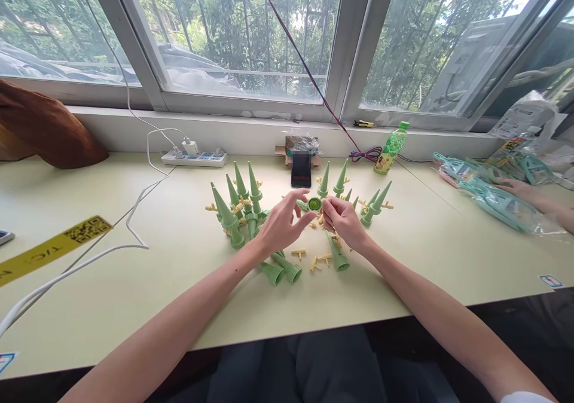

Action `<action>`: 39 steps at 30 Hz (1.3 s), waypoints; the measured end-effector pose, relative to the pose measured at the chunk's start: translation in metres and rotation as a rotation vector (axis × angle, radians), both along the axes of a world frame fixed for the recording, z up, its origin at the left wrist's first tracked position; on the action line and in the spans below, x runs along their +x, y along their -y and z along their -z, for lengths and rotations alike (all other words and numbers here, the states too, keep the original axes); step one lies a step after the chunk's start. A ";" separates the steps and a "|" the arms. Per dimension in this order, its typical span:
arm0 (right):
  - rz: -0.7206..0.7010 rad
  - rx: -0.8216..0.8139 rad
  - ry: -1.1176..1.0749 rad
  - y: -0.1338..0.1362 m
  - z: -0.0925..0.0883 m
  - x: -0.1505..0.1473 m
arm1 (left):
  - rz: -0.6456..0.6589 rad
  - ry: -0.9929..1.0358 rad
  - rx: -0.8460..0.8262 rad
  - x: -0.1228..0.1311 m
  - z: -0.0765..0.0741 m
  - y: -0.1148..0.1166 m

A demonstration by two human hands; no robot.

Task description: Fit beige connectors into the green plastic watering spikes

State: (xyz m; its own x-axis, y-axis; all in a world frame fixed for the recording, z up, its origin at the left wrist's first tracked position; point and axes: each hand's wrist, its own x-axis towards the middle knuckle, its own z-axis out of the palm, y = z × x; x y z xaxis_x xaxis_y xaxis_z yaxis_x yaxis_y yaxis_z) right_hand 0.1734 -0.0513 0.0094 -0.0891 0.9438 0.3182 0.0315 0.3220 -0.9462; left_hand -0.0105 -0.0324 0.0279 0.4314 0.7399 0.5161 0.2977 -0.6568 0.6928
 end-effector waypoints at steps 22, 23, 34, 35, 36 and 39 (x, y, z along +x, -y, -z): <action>-0.010 0.046 0.101 0.004 0.004 -0.003 | 0.161 -0.001 -0.297 -0.002 0.000 -0.002; -0.017 0.035 0.093 0.004 0.004 -0.003 | 0.162 -0.003 -0.277 -0.002 0.001 -0.003; -0.084 -0.014 0.059 0.001 0.004 -0.003 | 0.068 -0.175 0.187 -0.005 0.020 -0.013; -0.096 -0.028 0.049 0.000 0.005 -0.003 | 0.061 -0.194 0.216 -0.006 0.021 -0.013; -0.106 -0.040 0.039 0.000 0.005 -0.003 | 0.060 -0.211 0.243 -0.006 0.022 -0.013; -0.131 -0.070 0.004 0.000 0.006 -0.003 | 0.069 -0.241 0.362 -0.008 0.022 -0.013</action>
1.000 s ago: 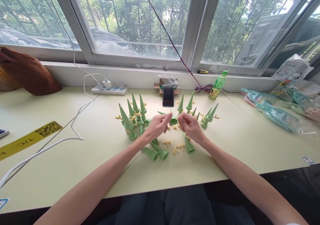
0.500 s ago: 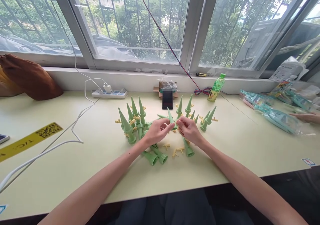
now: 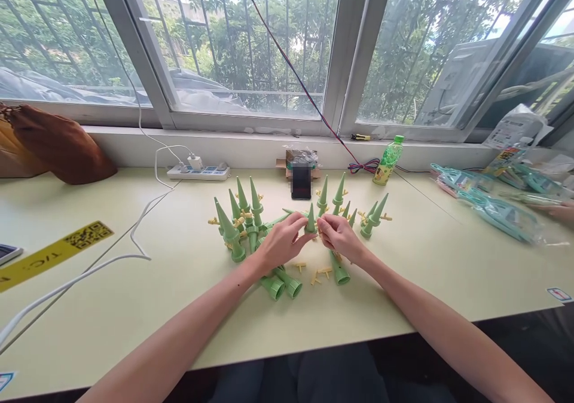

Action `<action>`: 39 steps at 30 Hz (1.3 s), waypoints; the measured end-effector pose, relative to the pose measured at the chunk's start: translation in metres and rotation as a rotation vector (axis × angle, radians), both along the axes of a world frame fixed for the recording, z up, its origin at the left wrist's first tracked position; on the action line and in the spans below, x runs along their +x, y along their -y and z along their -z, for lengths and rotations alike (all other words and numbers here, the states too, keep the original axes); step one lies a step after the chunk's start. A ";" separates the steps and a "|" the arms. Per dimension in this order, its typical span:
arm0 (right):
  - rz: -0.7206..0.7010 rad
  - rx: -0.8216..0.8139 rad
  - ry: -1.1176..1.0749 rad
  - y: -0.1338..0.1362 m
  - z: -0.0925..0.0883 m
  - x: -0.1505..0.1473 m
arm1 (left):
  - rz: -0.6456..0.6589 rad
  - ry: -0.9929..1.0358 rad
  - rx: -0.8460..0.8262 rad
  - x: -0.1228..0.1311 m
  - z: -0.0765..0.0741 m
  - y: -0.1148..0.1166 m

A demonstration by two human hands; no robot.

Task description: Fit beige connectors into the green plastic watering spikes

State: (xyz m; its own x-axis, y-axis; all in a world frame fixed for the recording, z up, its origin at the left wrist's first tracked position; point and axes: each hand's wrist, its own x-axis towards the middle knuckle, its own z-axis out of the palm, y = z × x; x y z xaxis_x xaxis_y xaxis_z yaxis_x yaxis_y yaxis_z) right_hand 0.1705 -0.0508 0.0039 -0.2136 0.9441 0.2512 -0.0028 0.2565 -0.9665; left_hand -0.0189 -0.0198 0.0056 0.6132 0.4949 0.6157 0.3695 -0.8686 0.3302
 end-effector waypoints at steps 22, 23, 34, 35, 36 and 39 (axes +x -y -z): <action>0.209 0.129 0.073 -0.004 0.007 0.003 | -0.092 0.237 -0.676 0.007 -0.012 -0.001; 0.223 0.145 0.101 -0.004 0.007 0.004 | -0.023 0.268 -0.817 0.008 -0.014 -0.001; 0.217 0.173 0.205 0.000 0.006 0.004 | 0.187 0.378 -1.105 0.008 -0.015 0.002; 0.216 0.172 0.206 0.000 0.007 0.004 | 0.188 0.377 -1.096 0.008 -0.014 0.002; 0.216 0.174 0.209 0.000 0.007 0.004 | 0.186 0.372 -1.084 0.007 -0.014 0.002; 0.213 0.182 0.221 0.000 0.007 0.005 | 0.160 0.338 -1.031 0.006 -0.013 0.002</action>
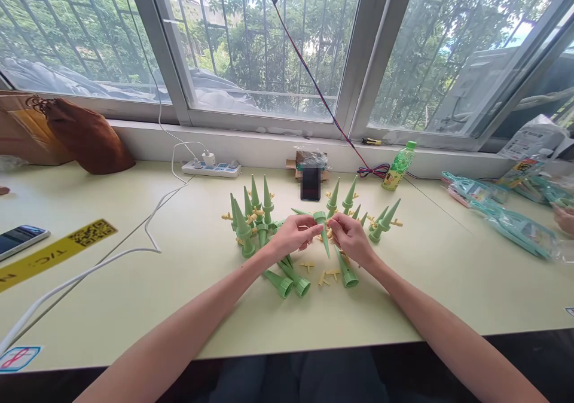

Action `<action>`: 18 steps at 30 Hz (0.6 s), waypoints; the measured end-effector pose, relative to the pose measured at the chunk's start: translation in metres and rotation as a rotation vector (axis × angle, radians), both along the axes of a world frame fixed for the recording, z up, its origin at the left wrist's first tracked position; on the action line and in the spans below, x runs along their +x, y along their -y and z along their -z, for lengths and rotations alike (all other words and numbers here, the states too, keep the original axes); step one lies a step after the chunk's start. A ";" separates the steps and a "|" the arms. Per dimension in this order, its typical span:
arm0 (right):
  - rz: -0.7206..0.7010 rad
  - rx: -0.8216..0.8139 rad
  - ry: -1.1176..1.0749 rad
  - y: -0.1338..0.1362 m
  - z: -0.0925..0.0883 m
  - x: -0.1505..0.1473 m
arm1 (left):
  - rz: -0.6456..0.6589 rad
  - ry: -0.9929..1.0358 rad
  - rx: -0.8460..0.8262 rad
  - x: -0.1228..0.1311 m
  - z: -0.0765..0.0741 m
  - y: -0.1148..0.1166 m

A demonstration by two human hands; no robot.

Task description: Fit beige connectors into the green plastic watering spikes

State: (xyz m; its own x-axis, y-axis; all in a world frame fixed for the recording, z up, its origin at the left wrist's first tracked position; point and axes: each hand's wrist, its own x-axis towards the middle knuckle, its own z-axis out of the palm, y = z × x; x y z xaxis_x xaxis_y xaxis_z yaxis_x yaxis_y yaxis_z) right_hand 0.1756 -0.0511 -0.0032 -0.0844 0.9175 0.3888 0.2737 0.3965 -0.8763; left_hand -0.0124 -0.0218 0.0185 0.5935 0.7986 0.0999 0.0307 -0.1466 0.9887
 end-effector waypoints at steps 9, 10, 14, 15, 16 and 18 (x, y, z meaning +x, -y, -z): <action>-0.039 -0.050 -0.040 0.002 -0.002 0.000 | -0.217 -0.065 0.513 0.004 0.006 -0.001; -0.049 -0.059 -0.058 0.002 -0.003 -0.001 | -0.244 -0.071 0.565 0.004 0.008 -0.001; -0.098 -0.087 -0.118 0.002 -0.006 -0.001 | -0.273 -0.102 0.769 0.003 0.013 -0.002; -0.111 -0.096 -0.128 0.002 -0.007 -0.001 | -0.274 -0.118 0.826 0.002 0.013 -0.002; -0.123 -0.107 -0.136 0.003 -0.008 -0.001 | -0.277 -0.137 0.888 0.001 0.013 -0.002; -0.143 -0.128 -0.153 0.004 -0.010 -0.002 | -0.275 -0.183 1.025 -0.002 0.012 -0.001</action>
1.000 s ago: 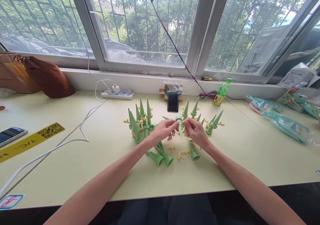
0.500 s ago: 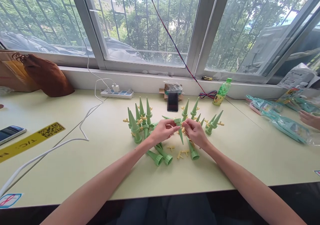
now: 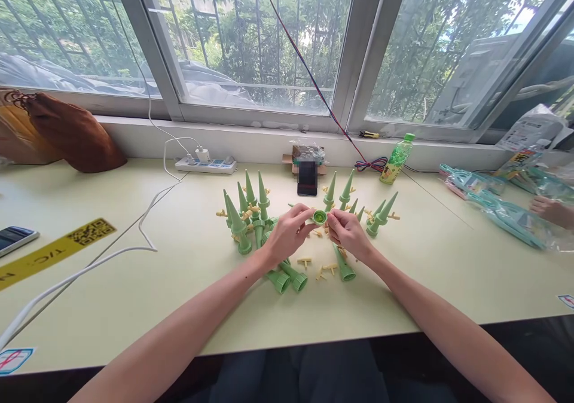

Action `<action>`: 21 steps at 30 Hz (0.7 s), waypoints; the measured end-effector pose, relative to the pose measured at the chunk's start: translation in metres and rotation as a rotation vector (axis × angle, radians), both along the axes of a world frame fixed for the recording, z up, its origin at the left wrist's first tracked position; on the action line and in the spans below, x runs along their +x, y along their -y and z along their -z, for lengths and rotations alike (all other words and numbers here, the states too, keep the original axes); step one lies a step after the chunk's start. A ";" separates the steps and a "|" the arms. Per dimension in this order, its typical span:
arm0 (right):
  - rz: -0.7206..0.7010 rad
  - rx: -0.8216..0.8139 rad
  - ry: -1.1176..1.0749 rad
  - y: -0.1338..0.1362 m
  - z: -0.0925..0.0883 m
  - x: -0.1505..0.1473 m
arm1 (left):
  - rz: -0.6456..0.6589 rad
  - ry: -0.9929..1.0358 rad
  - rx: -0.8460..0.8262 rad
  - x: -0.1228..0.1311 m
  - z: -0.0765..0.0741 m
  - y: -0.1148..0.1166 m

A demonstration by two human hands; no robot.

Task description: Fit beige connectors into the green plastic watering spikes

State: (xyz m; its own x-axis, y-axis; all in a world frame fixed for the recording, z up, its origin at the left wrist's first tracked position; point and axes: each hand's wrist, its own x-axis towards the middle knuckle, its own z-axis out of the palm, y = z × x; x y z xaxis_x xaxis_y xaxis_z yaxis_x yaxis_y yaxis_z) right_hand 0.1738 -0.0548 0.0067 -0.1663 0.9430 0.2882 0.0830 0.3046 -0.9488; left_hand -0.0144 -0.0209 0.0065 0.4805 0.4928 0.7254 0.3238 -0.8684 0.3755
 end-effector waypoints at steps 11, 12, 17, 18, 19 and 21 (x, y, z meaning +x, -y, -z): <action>0.005 -0.019 -0.055 0.003 -0.004 -0.006 | -0.060 -0.131 0.117 -0.003 -0.007 0.003; 0.017 -0.012 -0.053 0.003 -0.003 -0.007 | -0.068 -0.127 0.074 -0.003 -0.006 0.002; 0.069 0.030 -0.039 0.001 0.001 -0.005 | -0.120 0.016 -0.217 0.001 -0.005 -0.003; 0.081 0.040 -0.026 0.000 0.001 -0.005 | -0.097 0.054 -0.331 0.001 -0.006 -0.004; 0.093 0.052 -0.008 -0.001 0.002 -0.004 | -0.054 0.080 -0.464 0.002 -0.008 -0.004; 0.118 0.084 0.037 -0.001 0.003 -0.003 | 0.048 0.126 -0.716 0.002 -0.011 -0.004</action>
